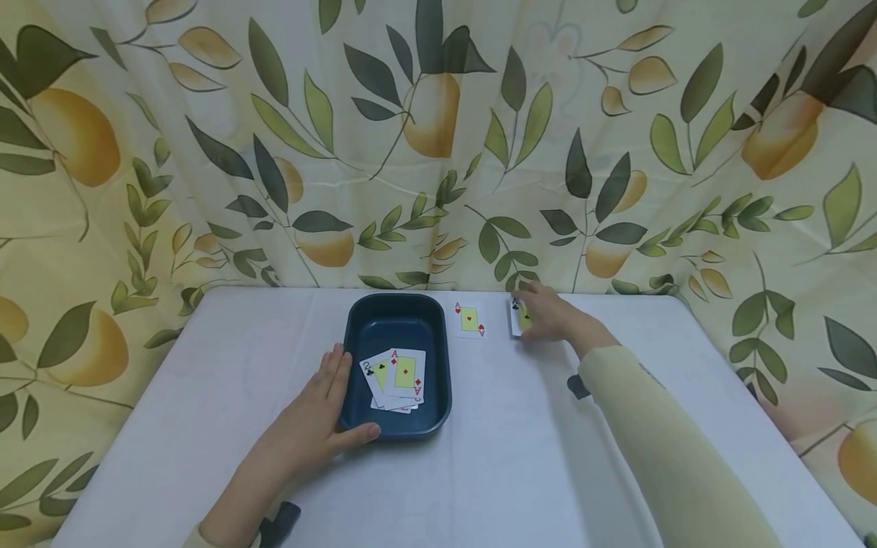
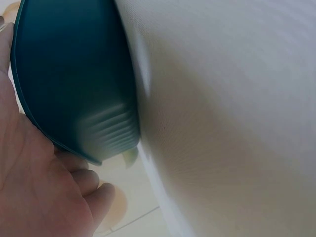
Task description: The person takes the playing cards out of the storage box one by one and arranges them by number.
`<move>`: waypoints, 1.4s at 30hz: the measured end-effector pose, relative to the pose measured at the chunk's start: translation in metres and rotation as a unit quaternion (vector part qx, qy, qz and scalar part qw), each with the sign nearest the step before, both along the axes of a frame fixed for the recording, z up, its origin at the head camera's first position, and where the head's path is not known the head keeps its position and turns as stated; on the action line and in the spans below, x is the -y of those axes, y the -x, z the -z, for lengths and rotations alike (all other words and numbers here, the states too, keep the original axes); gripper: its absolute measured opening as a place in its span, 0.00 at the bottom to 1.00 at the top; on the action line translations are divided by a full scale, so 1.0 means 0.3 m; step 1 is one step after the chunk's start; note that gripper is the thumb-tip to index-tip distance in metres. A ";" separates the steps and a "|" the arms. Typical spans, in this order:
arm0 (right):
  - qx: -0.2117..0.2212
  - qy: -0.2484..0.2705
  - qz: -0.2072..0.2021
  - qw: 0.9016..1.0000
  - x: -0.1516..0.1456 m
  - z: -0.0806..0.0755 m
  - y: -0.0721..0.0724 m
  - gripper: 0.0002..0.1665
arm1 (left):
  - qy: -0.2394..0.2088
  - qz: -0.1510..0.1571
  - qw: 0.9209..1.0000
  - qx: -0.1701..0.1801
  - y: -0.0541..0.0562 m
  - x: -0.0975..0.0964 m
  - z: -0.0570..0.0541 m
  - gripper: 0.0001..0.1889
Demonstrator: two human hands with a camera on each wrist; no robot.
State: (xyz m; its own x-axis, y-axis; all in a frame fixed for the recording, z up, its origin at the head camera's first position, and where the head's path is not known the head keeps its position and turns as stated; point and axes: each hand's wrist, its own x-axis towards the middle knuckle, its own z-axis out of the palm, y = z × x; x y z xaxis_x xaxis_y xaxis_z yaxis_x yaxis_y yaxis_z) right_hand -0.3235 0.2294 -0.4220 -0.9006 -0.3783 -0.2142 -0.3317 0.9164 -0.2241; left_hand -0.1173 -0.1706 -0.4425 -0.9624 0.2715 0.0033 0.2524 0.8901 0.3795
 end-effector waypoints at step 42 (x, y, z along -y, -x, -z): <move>-0.027 0.063 -0.104 0.992 0.170 -0.050 -0.171 0.48 | 0.003 -0.001 1.000 -0.005 0.003 -0.005 0.004 0.63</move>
